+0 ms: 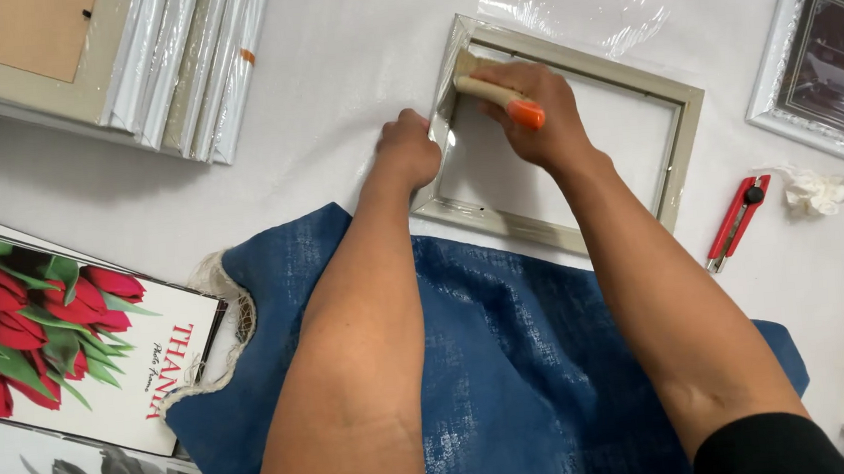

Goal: Cleaning a picture frame, inserting a printed picture, and securing the backboard.

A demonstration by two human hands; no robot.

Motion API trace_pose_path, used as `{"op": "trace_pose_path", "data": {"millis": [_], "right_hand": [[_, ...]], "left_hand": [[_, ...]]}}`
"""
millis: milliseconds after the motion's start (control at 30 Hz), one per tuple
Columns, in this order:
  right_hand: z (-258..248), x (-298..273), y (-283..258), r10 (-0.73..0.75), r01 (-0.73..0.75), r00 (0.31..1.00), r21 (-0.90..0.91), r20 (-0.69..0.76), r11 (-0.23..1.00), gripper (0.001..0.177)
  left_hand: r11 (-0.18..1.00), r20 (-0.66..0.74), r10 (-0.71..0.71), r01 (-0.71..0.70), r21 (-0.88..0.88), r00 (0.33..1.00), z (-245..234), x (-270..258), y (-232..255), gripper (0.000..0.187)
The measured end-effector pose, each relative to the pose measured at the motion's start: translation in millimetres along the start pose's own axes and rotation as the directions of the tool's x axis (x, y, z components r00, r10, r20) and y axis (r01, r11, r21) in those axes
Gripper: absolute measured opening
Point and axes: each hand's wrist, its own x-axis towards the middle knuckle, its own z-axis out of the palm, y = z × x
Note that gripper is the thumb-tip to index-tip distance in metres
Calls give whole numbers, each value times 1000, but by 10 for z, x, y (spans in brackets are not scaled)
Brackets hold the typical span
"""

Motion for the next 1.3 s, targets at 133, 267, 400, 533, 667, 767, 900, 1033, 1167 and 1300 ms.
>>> {"op": "trace_pose_path", "data": {"millis": [133, 267, 400, 533, 667, 767, 900, 1033, 1167, 1300], "right_hand": [[-25, -365, -268, 198, -194, 968, -41, 151, 980, 26], [-140, -700, -556, 231, -266, 900, 45, 370, 963, 33], [-314, -605, -401, 263, -381, 861, 210, 436, 900, 46], [-326, -352, -231, 374, -438, 877, 180, 302, 881, 44], [-332, -377, 100, 464, -538, 797, 102, 387, 837, 57], [-614, -621, 281, 529, -603, 738, 57, 420, 796, 59], [-1142, -1090, 642, 657, -704, 659, -7, 366, 710, 57], [-1602, -1497, 835, 749, -778, 589, -36, 302, 627, 57], [-1709, -1675, 865, 809, -805, 569, -102, 146, 585, 51], [-1678, -1485, 539, 847, -797, 523, -295, 100, 527, 44]], "left_hand": [[1000, 6, 3, -3, 30, 1000, -2, 13, 29, 40], [1000, -6, 13, -13, 6, 1000, -19, -35, 43, 38], [998, -66, 66, -66, 3, 996, 98, 148, -76, 30], [999, -7, 51, -50, 15, 999, 19, -17, 1, 29], [999, -10, 29, -30, -18, 1000, -26, -88, 72, 26], [999, -5, 32, -32, -22, 999, -8, -41, 14, 26], [997, -4, 52, -53, -58, 999, 9, -60, 42, 26], [996, -9, 81, -81, -25, 997, 18, -50, 12, 28], [990, -25, 99, -101, -95, 995, 16, -69, 15, 28], [995, -16, 58, -59, -85, 998, 5, -165, 91, 29]]}}
